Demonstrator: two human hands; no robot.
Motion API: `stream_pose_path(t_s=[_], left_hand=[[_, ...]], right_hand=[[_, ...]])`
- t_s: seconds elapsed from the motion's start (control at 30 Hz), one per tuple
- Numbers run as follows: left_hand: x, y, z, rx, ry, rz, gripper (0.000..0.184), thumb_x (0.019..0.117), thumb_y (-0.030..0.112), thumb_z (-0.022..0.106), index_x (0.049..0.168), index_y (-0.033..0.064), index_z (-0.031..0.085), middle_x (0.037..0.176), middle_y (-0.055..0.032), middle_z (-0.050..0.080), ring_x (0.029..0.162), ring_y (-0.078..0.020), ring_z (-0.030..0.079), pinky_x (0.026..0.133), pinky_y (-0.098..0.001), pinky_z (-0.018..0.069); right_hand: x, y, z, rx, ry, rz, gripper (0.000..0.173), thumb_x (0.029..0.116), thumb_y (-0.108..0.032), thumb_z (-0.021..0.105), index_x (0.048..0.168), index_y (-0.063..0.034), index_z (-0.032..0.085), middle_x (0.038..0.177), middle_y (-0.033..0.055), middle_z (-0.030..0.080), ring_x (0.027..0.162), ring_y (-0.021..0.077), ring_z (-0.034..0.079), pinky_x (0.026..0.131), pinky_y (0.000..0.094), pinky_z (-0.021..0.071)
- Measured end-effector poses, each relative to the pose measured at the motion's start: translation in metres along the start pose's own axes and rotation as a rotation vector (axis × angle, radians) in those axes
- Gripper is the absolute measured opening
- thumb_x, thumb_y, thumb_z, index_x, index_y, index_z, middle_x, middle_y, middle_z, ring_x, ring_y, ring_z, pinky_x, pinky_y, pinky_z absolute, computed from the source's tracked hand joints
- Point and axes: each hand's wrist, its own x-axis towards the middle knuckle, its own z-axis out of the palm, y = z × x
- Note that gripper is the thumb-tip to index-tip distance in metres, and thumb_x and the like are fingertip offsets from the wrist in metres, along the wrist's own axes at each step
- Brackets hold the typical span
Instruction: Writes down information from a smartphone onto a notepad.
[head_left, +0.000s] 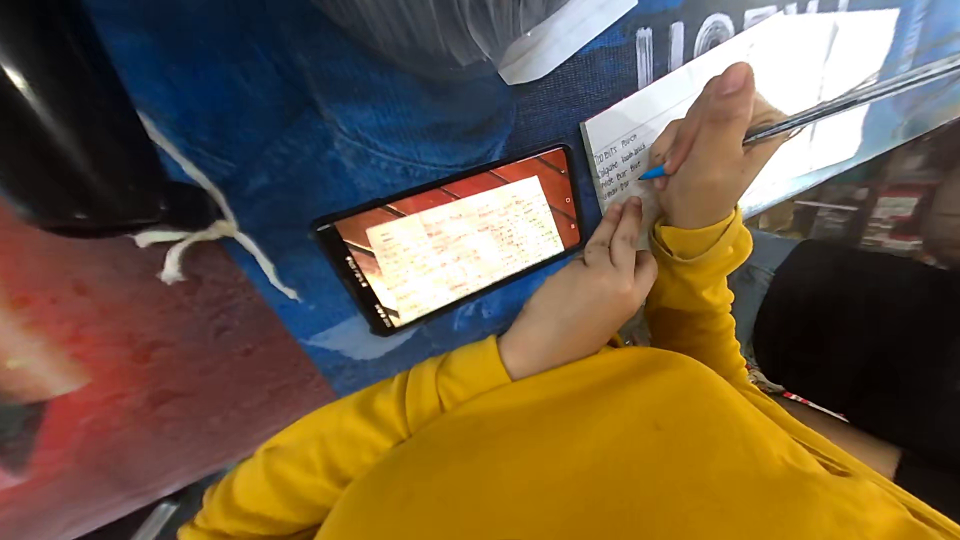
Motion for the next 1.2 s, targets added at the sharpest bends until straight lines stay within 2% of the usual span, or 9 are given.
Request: stream_pose_path(t_s=[0.2,0.37,0.5,0.63,0.83,0.93,1.03,1.2], left_hand=[[0.001,0.000,0.001,0.044,-0.012,-0.015,0.027,0.0946,-0.004,0.059,0.120,0.0001,0.065,0.154,-0.0322,0.039,0.132,-0.0420,0.055,0.075,-0.0333,0.0575],[0.001,0.001,0.001,0.087,0.009,-0.002,0.025,0.0951,-0.002,0.058,0.119,-0.0022,0.065,0.148,-0.0333,0.045,0.131,-0.0411,0.055,0.080,-0.0333,0.0567],[0.002,0.003,-0.002,0.116,-0.015,-0.014,0.028,0.0934,-0.011,0.055,0.119,-0.0047,0.063,0.149,-0.0319,0.045,0.134,-0.0397,0.054,0.085,-0.0330,0.0559],[0.001,0.003,-0.006,0.073,-0.020,-0.024,0.029,0.0920,-0.010,0.057,0.120,-0.0054,0.064,0.150,-0.0313,0.045,0.134,-0.0388,0.054,0.083,-0.0332,0.0558],[0.002,0.002,-0.004,0.098,-0.031,-0.015,0.031,0.0924,-0.013,0.055,0.121,-0.0046,0.062,0.151,-0.0308,0.044,0.136,-0.0395,0.052,0.086,-0.0336,0.0558],[0.003,0.001,-0.005,0.077,-0.044,-0.016,0.029,0.0927,-0.013,0.055,0.120,-0.0050,0.062,0.150,-0.0317,0.044,0.136,-0.0410,0.051,0.085,-0.0343,0.0563],[0.002,0.002,-0.006,0.078,-0.050,-0.021,0.029,0.0933,-0.013,0.054,0.121,-0.0053,0.062,0.151,-0.0319,0.042,0.136,-0.0407,0.051,0.085,-0.0337,0.0561],[0.002,0.003,-0.006,0.091,-0.068,-0.026,0.031,0.0938,-0.013,0.054,0.123,-0.0055,0.060,0.153,-0.0315,0.040,0.138,-0.0406,0.050,0.088,-0.0338,0.0556]], right_hand=[[0.000,0.000,0.001,-0.006,-0.009,0.002,0.046,0.1032,-0.005,0.040,0.062,-0.0232,0.048,0.053,-0.0162,0.051,0.044,-0.0062,0.049,0.041,0.0133,0.0415],[0.001,-0.001,0.002,-0.021,0.008,0.031,0.047,0.1031,-0.004,0.037,0.062,-0.0233,0.047,0.051,-0.0158,0.052,0.042,-0.0052,0.050,0.040,0.0137,0.0421],[0.000,-0.001,0.003,-0.043,0.020,0.022,0.046,0.1032,-0.003,0.038,0.063,-0.0232,0.047,0.052,-0.0162,0.052,0.043,-0.0056,0.050,0.040,0.0133,0.0419],[0.000,-0.002,0.006,-0.106,0.039,0.002,0.047,0.1022,-0.002,0.039,0.060,-0.0222,0.047,0.051,-0.0152,0.052,0.042,-0.0054,0.049,0.040,0.0140,0.0408],[0.001,0.003,0.002,-0.058,-0.007,0.002,0.045,0.1012,-0.003,0.043,0.061,-0.0238,0.046,0.051,-0.0165,0.050,0.042,-0.0056,0.048,0.040,0.0145,0.0415],[0.004,0.002,-0.003,0.098,0.003,0.098,0.051,0.1056,-0.006,0.031,0.062,-0.0234,0.049,0.051,-0.0141,0.056,0.041,-0.0038,0.052,0.039,0.0144,0.0431],[0.009,0.003,-0.007,0.257,0.104,0.191,0.057,0.1086,-0.010,0.019,0.060,-0.0195,0.047,0.049,-0.0091,0.054,0.039,-0.0001,0.051,0.039,0.0155,0.0451],[0.012,0.006,-0.008,0.332,0.119,0.162,0.058,0.1094,-0.011,0.015,0.061,-0.0171,0.046,0.051,-0.0076,0.054,0.040,0.0011,0.051,0.040,0.0155,0.0463]])
